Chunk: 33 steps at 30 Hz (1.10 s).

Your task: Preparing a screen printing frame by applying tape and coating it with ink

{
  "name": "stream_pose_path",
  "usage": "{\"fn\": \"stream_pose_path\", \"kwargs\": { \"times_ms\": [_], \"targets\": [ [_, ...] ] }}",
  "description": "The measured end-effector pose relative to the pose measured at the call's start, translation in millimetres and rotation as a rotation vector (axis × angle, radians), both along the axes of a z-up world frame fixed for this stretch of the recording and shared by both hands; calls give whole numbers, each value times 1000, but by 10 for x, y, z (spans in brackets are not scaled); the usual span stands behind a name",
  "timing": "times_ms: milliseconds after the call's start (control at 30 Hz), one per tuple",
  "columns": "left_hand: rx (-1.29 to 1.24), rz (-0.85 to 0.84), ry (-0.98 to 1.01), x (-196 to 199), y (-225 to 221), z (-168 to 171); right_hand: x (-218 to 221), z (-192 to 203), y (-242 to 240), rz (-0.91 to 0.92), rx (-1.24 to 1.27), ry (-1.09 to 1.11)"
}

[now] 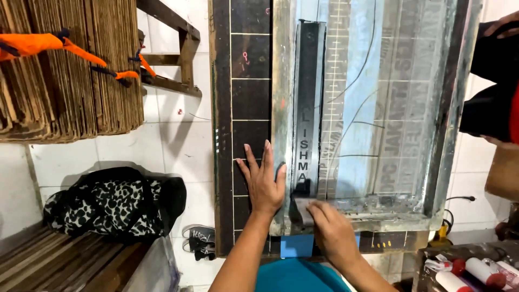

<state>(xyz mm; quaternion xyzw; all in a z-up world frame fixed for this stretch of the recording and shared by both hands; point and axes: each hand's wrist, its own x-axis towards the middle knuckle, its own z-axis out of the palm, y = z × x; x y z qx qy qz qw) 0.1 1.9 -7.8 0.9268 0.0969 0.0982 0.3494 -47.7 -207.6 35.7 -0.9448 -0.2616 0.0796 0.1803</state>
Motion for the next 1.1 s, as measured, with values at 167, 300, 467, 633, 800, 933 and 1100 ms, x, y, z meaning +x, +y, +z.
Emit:
{"fn": "stream_pose_path", "kwargs": {
  "times_ms": [167,300,467,633,800,933,1100],
  "targets": [
    [1,0,21,3,-2,25,1010,573,263,-43,-44,288],
    [65,4,30,-11,-8,-17,2573,528,690,-276,30,400],
    [43,8,51,-7,-11,13,4235,-364,626,-56,-22,-161],
    [-73,-1,121,-10,-6,35,4126,-77,734,16,55,-150],
    [-47,-7,125,-27,-15,26,2952,193,656,24,157,-45],
    [-51,-4,81,-34,-15,39,1811,417,526,-37,89,143],
    [-36,-4,68,-20,-16,77,595,394,321,-22,9,157]
  ]
}}
